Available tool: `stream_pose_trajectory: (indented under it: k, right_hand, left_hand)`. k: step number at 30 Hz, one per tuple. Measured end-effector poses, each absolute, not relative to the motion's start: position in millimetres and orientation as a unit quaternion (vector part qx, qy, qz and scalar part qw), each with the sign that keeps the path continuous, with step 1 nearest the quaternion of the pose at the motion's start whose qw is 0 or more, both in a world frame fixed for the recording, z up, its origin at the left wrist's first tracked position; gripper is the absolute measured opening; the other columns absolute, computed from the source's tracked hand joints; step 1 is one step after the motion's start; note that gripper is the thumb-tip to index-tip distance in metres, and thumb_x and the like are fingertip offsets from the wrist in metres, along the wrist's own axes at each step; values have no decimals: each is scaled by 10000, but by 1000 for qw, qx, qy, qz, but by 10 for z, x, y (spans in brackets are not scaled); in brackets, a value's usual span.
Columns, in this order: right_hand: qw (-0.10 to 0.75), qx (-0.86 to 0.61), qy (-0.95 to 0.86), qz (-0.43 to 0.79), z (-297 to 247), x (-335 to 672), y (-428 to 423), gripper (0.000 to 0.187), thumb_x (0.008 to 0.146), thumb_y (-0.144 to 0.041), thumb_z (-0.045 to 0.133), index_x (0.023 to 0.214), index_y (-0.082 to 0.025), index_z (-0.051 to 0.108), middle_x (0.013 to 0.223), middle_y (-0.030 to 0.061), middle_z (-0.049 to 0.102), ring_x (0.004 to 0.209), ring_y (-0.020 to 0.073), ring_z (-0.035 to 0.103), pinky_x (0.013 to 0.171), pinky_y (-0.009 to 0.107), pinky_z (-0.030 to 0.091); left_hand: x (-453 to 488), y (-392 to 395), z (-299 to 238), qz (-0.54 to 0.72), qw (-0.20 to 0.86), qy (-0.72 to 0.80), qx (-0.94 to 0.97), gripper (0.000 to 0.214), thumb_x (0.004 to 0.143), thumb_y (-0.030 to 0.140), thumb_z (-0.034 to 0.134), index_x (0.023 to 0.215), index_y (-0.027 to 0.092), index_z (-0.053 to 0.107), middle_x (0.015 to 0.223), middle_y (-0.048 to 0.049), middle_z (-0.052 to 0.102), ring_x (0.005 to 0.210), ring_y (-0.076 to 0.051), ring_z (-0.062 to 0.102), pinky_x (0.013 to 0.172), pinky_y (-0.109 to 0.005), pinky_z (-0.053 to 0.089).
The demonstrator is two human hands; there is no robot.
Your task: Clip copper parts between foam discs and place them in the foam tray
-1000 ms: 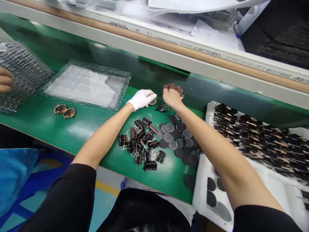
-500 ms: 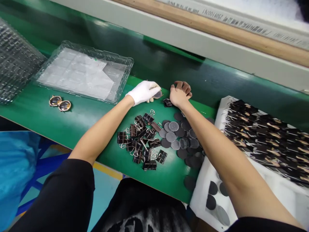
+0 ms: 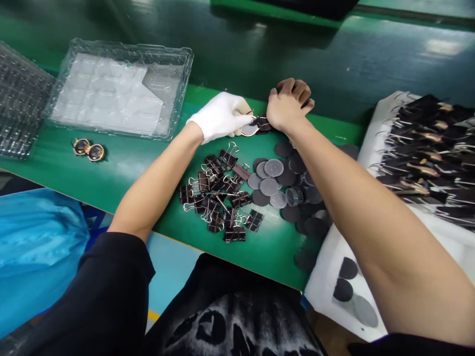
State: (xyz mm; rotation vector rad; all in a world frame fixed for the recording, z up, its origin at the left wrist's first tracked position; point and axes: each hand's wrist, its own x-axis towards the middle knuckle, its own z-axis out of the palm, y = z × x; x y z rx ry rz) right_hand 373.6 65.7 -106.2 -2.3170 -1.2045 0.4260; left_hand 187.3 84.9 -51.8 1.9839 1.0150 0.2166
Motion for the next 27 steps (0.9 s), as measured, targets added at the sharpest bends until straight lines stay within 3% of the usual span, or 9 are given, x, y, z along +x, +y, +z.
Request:
stream_pose_trajectory:
  k: [4, 8, 14, 21, 27]
  right_hand:
    - [289, -839, -437, 149, -1098, 3744, 661, 191, 1059, -321, 412, 1221, -248, 484, 1600, 194, 352, 1530, 350, 162, 1187, 731, 26]
    - [306, -822, -447, 174, -1137, 3769, 670, 208, 1062, -299, 390, 1254, -246, 447, 1637, 200, 253, 1560, 364, 37, 1155, 750, 110]
    - [322, -831, -440, 112, -1202, 3754, 692, 224, 1016, -323, 470, 1232, -273, 493, 1616, 171, 350, 1551, 357, 117, 1206, 738, 41]
    - [250, -851, -444, 128, -1031, 3702, 614, 308, 1043, -320, 389, 1330, -239, 466, 1644, 205, 305, 1593, 370, 116, 1219, 740, 45]
    - [244, -856, -444, 105, -981, 3628, 611, 374, 1050, -312, 398, 1406, -217, 457, 1685, 178, 266, 1600, 339, 95, 1243, 727, -14]
  left_hand:
    - [1892, 886, -529, 85, 363, 418, 828, 250, 920, 330, 600, 919, 153, 776, 748, -60, 713, 748, -177, 688, 773, -307, 559]
    - [1926, 889, -549, 89, 369, 432, 818, 320, 923, 401, 593, 933, 139, 775, 708, -69, 694, 679, -167, 650, 716, -303, 538]
    - [1982, 852, -505, 90, 365, 447, 812, 303, 914, 410, 610, 876, 150, 760, 704, -59, 687, 711, -157, 639, 743, -280, 512]
    - [2044, 808, -510, 111, 368, 453, 804, 262, 884, 389, 629, 838, 167, 759, 687, -50, 690, 767, -177, 662, 766, -269, 526]
    - [2045, 844, -578, 124, 324, 432, 832, 268, 877, 334, 589, 762, 145, 741, 634, -49, 662, 671, -158, 621, 698, -264, 498]
